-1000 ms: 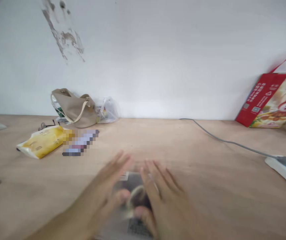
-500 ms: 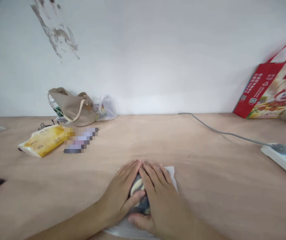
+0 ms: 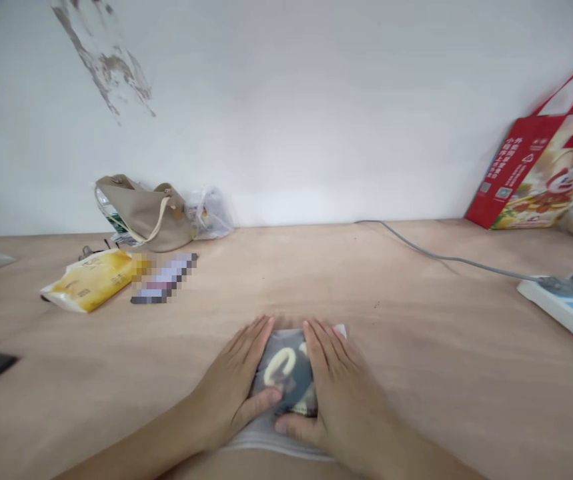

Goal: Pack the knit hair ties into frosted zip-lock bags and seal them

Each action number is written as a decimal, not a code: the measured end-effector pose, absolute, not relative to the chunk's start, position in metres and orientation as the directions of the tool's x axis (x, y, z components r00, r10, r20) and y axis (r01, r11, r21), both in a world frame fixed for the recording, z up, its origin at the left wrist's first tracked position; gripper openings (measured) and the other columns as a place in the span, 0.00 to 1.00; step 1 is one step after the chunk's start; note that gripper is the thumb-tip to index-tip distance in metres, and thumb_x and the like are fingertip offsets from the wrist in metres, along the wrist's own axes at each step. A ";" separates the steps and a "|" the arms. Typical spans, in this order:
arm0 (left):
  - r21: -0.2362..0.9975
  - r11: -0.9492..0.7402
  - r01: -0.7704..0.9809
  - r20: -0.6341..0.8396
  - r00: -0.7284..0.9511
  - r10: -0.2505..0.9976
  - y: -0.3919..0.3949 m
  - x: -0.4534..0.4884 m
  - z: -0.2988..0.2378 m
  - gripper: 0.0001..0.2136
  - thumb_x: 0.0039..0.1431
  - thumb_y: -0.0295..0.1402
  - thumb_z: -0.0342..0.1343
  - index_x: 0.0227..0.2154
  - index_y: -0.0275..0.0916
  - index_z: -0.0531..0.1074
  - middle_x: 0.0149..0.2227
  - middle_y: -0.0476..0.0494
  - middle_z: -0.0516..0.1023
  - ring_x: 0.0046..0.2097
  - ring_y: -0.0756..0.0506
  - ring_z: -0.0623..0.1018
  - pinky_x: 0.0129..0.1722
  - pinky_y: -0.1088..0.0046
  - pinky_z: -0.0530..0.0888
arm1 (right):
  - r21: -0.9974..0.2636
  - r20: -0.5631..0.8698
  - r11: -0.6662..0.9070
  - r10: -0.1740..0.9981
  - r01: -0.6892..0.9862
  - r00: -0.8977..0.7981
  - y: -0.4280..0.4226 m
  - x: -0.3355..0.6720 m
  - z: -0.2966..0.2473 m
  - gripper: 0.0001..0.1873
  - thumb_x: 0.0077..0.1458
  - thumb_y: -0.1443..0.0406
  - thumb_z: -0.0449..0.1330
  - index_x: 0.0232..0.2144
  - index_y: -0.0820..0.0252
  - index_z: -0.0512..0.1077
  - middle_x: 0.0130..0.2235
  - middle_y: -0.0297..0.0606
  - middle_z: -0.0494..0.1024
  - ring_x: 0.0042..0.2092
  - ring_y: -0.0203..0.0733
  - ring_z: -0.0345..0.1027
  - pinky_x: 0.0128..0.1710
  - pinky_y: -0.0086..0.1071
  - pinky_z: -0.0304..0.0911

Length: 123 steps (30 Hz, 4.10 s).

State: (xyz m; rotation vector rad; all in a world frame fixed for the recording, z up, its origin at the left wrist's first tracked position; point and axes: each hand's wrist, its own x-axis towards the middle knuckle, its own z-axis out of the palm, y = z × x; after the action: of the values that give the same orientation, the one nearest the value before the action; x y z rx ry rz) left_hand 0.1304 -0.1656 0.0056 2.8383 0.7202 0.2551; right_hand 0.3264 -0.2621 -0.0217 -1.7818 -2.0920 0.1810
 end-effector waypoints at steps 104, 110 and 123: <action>0.913 -0.395 0.101 0.384 0.117 0.916 -0.142 0.156 0.015 0.18 0.59 0.52 0.47 0.28 0.41 0.62 0.26 0.51 0.66 0.29 0.48 0.68 0.31 0.75 0.68 | -0.989 0.148 0.126 0.815 0.079 0.560 -0.228 0.358 -0.016 0.17 0.56 0.49 0.53 0.26 0.54 0.66 0.28 0.31 0.68 0.33 0.40 0.62 0.33 0.30 0.61; 0.961 -0.271 0.064 0.242 0.291 0.926 -0.146 0.161 0.016 0.16 0.60 0.49 0.48 0.31 0.40 0.66 0.31 0.48 0.71 0.33 0.47 0.71 0.35 0.72 0.71 | -0.996 0.073 0.084 0.844 0.003 0.531 -0.228 0.347 -0.015 0.18 0.54 0.48 0.55 0.38 0.52 0.72 0.40 0.35 0.77 0.45 0.47 0.68 0.45 0.36 0.64; 0.958 -0.283 0.041 0.253 0.340 0.906 -0.165 0.157 0.018 0.15 0.62 0.47 0.48 0.40 0.41 0.67 0.36 0.45 0.73 0.40 0.44 0.73 0.41 0.70 0.70 | -0.993 0.117 0.109 0.822 0.049 0.557 -0.245 0.332 -0.007 0.19 0.57 0.50 0.53 0.46 0.51 0.71 0.49 0.36 0.75 0.53 0.47 0.65 0.49 0.34 0.62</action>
State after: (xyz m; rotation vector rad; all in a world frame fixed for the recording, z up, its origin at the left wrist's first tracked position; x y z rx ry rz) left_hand 0.1566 -0.1647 0.0182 1.6166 0.8717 1.0979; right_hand 0.3323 -0.2452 -0.0072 -1.3577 -0.8282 0.6771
